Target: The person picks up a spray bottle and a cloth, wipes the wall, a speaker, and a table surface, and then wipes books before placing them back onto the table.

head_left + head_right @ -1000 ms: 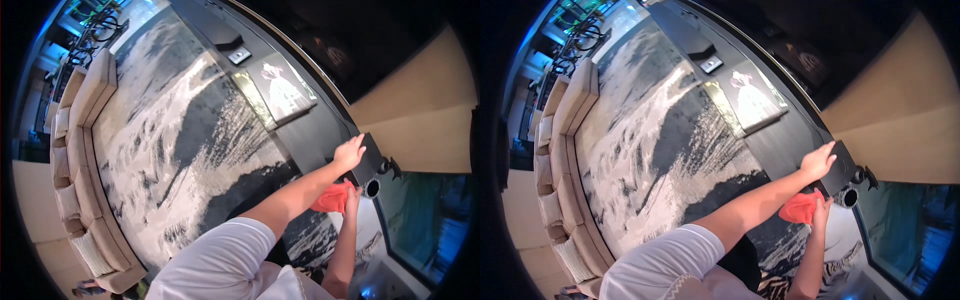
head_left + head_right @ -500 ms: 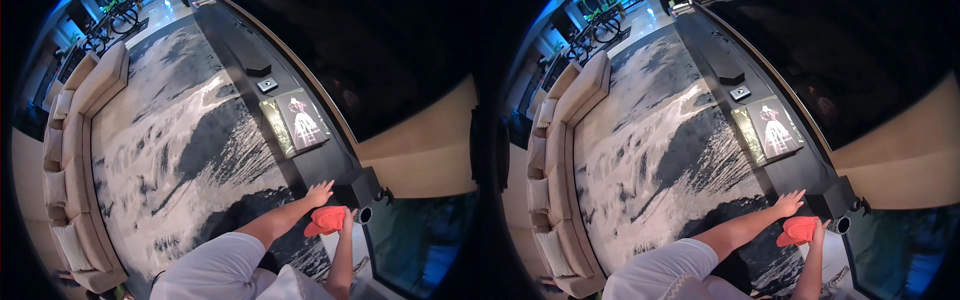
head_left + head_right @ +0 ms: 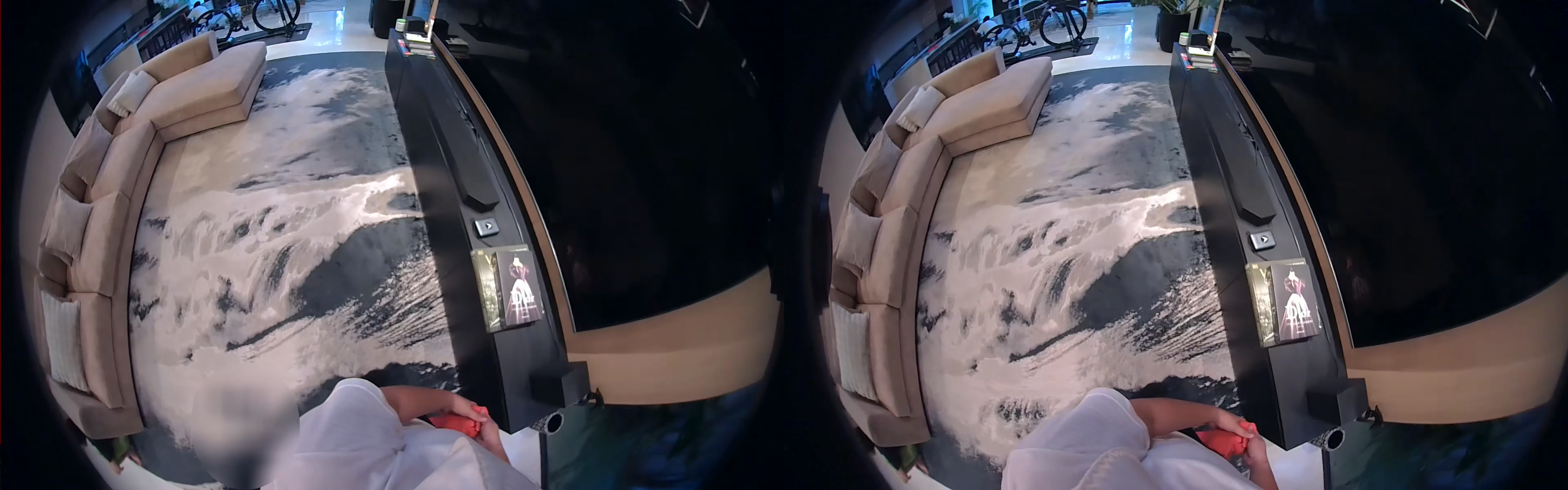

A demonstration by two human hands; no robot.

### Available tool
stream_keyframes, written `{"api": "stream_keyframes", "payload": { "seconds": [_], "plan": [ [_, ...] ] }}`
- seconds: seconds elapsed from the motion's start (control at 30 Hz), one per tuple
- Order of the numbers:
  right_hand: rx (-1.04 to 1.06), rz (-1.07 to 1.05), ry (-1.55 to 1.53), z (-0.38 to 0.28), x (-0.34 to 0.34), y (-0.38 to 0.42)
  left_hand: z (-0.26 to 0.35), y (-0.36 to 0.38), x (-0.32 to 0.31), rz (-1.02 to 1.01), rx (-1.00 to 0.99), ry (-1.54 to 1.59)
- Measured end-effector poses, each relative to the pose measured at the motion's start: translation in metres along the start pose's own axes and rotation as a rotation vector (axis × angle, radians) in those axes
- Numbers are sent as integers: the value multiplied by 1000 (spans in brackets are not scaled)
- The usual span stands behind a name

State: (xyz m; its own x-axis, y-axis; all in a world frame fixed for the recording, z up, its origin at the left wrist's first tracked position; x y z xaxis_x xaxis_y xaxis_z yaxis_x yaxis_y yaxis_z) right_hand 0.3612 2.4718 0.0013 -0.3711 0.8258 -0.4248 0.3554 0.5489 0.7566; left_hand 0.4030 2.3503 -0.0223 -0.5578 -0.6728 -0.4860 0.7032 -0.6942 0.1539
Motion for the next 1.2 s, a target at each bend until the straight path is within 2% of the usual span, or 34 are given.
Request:
{"api": "stream_keyframes", "payload": {
  "seconds": [0.13,0.23,0.37,0.5,0.6,0.63,0.73,0.8,0.83,0.87,0.9,0.93,1.0,1.07,1.1,1.13,1.17,1.2],
  "plan": [
    [-61,28,-48,-15,-6,-12,3,34,36,239,167,-186],
    [-73,157,290,-43,-28,3,15,62,51,361,231,-171],
    [-55,263,545,-63,-35,15,21,108,57,468,252,-124],
    [-3,309,546,-68,-9,11,15,163,58,562,277,-56],
    [-27,421,672,-64,-2,20,12,199,60,649,295,-10],
    [-65,364,788,-64,1,21,13,210,61,685,301,0],
    [-431,503,671,-63,56,9,14,237,72,797,327,13],
    [-230,654,825,-76,-9,49,-26,235,94,836,276,29],
    [-192,663,832,-82,-9,57,-14,250,90,939,238,-53],
    [-166,643,812,-86,4,53,-32,253,101,1006,85,-122],
    [-138,635,790,-89,20,50,-57,262,110,1360,593,-406],
    [-122,651,770,-91,31,45,-91,265,125,1220,630,-239],
    [-131,757,732,-98,28,54,-120,292,122,1224,796,-343],
    [-40,894,753,-104,29,68,-151,318,115,1073,906,-424],
    [50,985,721,-106,34,69,-257,318,140,1113,956,-533],
    [146,1070,689,-109,40,72,-230,341,115,1159,1076,-376],
    [185,1053,666,-116,37,78,-145,352,67,1338,997,-249],
    [228,1028,643,-125,37,81,-154,345,68,1320,1005,-313]
  ]
}}
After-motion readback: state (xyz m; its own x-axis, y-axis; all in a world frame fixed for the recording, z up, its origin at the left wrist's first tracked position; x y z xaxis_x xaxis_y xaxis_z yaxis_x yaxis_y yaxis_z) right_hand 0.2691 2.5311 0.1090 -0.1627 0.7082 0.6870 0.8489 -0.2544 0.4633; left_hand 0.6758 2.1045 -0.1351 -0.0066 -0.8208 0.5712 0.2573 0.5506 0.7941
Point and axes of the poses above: each hand's wrist, its own y-axis away from the middle knuckle, its own x-axis out of the back of the hand, z = x × y, the point moved 3 cm from there along -y, towards the middle knuckle, and after that the axes turned 14 degrees about -y, right-handed, at the moved point
